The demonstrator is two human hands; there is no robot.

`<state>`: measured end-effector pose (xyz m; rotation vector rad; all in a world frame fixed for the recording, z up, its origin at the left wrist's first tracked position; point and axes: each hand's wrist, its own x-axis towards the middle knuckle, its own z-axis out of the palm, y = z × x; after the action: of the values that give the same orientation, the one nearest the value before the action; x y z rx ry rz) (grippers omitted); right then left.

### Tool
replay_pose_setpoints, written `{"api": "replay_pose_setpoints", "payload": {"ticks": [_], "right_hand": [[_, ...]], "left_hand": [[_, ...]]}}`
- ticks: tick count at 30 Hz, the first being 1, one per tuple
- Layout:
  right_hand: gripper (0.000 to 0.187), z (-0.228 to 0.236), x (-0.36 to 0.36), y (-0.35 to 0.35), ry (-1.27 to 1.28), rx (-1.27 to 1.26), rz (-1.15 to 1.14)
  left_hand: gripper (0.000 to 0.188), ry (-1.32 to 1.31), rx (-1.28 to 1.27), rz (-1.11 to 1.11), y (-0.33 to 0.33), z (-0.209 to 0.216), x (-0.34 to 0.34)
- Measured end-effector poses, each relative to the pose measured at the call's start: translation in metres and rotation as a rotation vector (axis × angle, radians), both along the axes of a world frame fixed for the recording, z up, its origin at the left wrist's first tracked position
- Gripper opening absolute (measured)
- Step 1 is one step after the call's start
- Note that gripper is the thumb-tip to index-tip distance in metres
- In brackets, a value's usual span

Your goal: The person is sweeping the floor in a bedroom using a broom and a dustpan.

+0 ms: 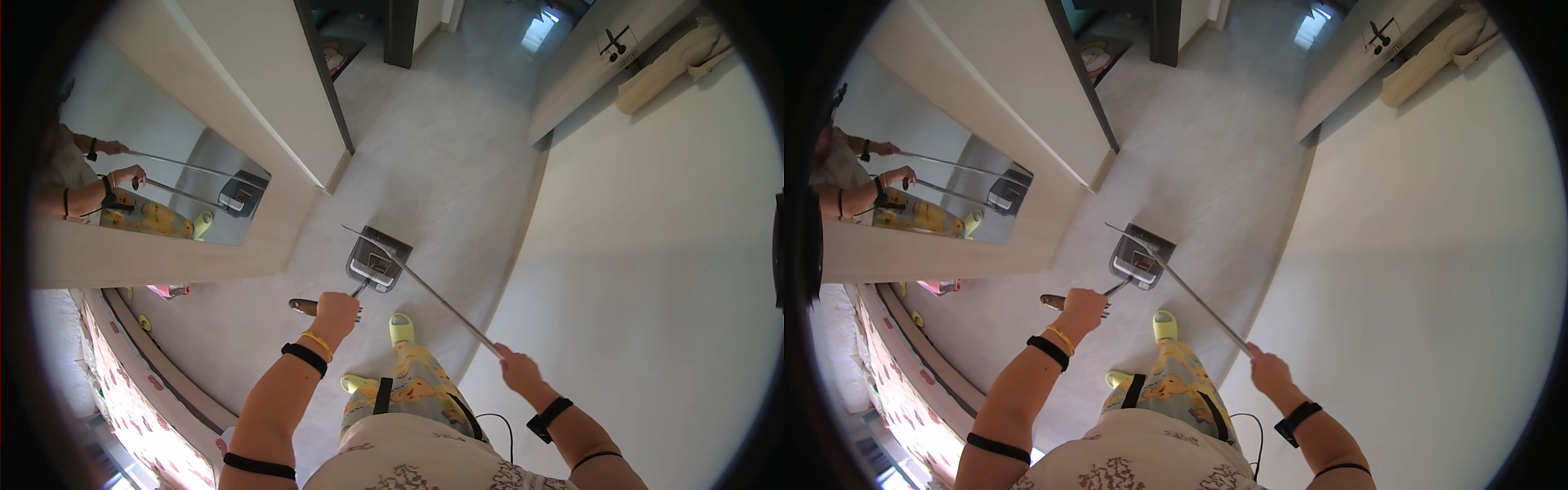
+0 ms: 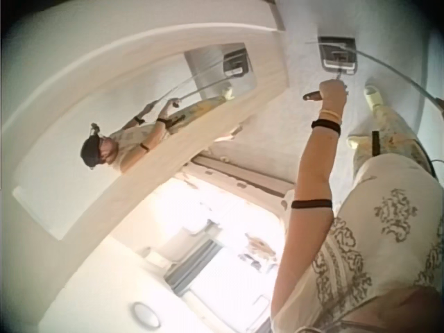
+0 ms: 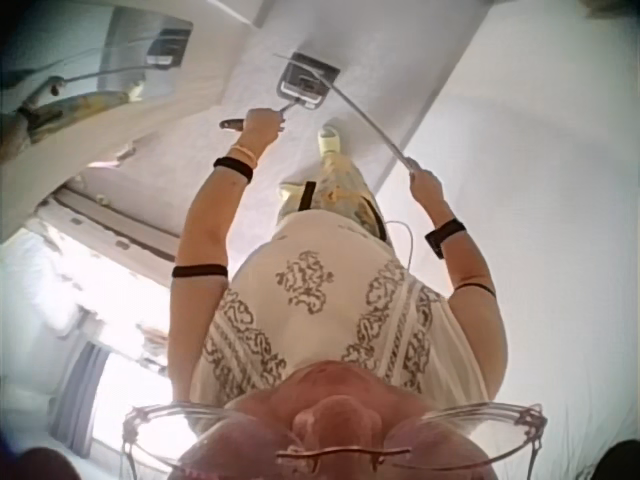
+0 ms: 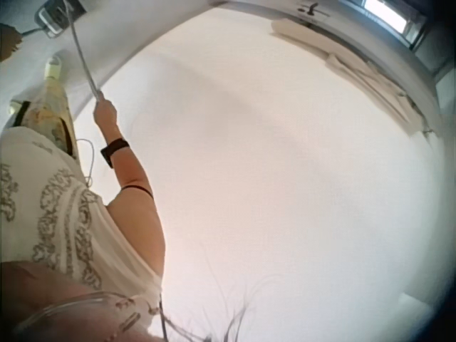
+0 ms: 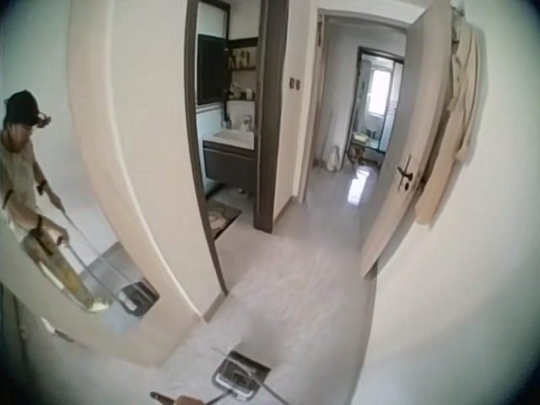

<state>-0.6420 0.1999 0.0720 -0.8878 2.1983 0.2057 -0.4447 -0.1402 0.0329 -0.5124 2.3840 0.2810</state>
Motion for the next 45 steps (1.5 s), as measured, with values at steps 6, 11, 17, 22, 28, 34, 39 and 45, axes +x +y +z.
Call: {"api": "replay_pose_setpoints", "payload": {"ticks": [6,11,17,22,28,34,39,45], "right_hand": [[0.04,-0.028,-0.097,-0.059,0.295,-0.021,0.009],[0.037,-0.102,-0.143,-0.137,0.377,-0.12,-0.031],[0.041,-0.134,-0.081,-0.081,0.283,-0.193,0.102],[0.044,-0.046,-0.005,-0.003,-0.046,0.045,0.11],[0.041,-0.006,-0.054,-0.028,-0.025,-0.162,0.025],[0.039,-0.078,-0.142,-0.148,0.263,-0.199,0.129],[0.04,-0.116,-0.142,-0.224,0.267,-0.181,0.046],[0.045,-0.139,-0.082,-0.171,0.205,-0.145,0.295]], "left_hand": [[0.012,-0.086,0.028,0.017,0.005,0.008,0.017],[0.01,-0.068,0.039,0.036,0.015,-0.004,0.022],[0.009,-0.039,0.034,0.074,0.019,-0.006,0.012],[0.01,-0.026,0.027,0.088,0.017,-0.007,0.018],[0.011,-0.031,0.063,0.15,0.032,-0.006,0.041],[0.012,-0.01,0.086,0.278,0.059,-0.006,0.063],[0.01,-0.067,0.089,0.395,0.077,-0.01,0.078],[0.009,-0.018,0.066,0.401,0.063,-0.015,0.069]]}}
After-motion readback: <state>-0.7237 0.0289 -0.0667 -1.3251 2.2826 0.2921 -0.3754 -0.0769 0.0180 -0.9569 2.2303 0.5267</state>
